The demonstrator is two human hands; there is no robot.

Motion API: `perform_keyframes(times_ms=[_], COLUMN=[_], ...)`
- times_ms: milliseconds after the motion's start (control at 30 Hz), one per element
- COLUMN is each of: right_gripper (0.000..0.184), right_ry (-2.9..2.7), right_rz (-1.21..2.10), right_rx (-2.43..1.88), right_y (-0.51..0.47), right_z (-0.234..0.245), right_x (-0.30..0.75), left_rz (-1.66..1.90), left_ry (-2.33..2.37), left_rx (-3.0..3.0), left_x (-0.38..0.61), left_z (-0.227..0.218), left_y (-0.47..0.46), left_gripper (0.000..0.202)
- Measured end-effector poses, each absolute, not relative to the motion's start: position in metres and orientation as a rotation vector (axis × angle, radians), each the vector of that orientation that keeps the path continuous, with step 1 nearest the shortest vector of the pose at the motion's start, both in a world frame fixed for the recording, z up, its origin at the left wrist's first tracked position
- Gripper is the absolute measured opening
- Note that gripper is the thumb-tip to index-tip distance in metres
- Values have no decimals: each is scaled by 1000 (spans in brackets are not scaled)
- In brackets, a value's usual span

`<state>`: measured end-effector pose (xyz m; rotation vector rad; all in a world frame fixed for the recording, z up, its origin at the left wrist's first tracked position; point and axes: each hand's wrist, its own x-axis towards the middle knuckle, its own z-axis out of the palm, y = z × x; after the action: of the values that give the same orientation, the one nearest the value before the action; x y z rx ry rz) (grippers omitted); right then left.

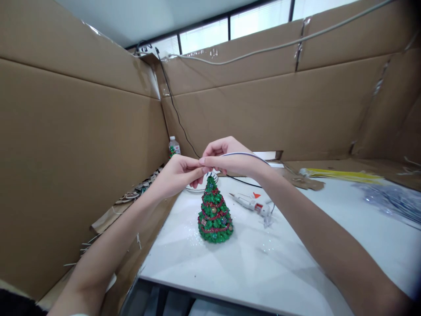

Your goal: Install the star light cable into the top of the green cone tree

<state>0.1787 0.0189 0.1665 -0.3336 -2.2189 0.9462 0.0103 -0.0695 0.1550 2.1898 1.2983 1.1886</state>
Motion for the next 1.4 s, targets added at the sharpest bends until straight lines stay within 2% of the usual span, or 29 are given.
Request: perform_keyframes(times_ms=[233,500,900,1233,1333,1400], right_gripper=[24,22,16,14,15,13], right_ry=[-2251,-2169,-2216,-2207,-2217,-2228], right_rz=[886,931,942,684,564,497], right_rx=[-355,-361,-342,-318,-306,-303], right_y=[20,21,9,19,21,22], right_z=[169,170,180,176,176,177], right_x=[186,188,196,195,197,199], left_rz=[1300,1712,1720,1660,1585,1472], left_ry=[1451,1467,1509,1426,1380,1335], left_rx=[2389,2558,2527,2339,2224,2193], left_x=[16,18,14,13,11,6], left_z=[151,145,150,149,150,151], left_y=[-72,-68,-72,-70,-66,-61], left_gripper=[23,14,11,11,14,26])
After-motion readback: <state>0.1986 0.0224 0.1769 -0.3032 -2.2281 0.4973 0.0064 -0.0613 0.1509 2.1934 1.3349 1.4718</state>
